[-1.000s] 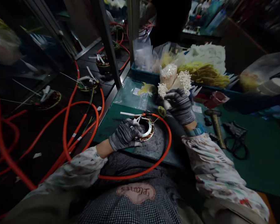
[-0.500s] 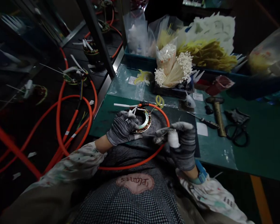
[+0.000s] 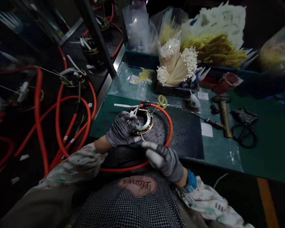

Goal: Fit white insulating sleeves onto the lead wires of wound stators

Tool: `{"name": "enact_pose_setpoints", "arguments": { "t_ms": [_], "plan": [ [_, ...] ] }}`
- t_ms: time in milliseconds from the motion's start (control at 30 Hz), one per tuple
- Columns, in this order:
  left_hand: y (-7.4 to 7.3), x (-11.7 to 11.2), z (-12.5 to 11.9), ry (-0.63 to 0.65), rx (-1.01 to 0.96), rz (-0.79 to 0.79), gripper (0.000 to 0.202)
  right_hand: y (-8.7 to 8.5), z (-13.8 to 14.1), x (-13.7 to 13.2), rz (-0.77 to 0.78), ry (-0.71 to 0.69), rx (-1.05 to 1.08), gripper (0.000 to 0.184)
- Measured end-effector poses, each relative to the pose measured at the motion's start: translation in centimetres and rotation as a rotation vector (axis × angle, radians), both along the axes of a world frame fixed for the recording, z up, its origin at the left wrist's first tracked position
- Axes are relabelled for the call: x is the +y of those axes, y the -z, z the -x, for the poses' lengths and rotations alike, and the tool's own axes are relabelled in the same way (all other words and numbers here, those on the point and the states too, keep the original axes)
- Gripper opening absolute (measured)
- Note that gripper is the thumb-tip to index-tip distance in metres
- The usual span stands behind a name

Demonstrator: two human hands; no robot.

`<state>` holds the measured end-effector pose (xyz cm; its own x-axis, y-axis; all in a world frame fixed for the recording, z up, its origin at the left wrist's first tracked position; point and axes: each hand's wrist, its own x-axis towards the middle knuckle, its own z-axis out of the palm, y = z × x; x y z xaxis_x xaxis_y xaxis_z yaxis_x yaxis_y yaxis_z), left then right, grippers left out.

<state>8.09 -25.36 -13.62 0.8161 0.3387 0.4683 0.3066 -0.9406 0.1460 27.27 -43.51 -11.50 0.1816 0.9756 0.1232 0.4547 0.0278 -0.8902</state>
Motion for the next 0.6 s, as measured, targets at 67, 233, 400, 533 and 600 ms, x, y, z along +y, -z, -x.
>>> {"name": "enact_pose_setpoints", "arguments": {
  "t_ms": [67, 233, 400, 533, 600],
  "plan": [
    [0.0, 0.2, 0.2, 0.041, -0.056, 0.014, 0.032, 0.5, -0.1, 2.0, -0.01, 0.035, -0.124, 0.025],
    [0.4, 0.2, 0.1, 0.039, -0.199, 0.116, 0.024, -0.3, -0.7, 7.5, -0.047, 0.061, -0.39, 0.034],
    [0.8, 0.1, -0.1, 0.03, -0.269, 0.139, 0.027, -1.7, -0.6, 9.9, -0.082, -0.061, -0.343, 0.023],
    [0.5, 0.1, -0.1, 0.05, -0.237, 0.12, 0.02, -2.1, -1.1, 10.3, -0.055, -0.104, 0.123, 0.026],
    [0.2, 0.1, -0.1, 0.043, -0.24, 0.097, 0.022, -2.3, -1.6, 10.3, 0.007, -0.201, 0.238, 0.024]
  ]
}}
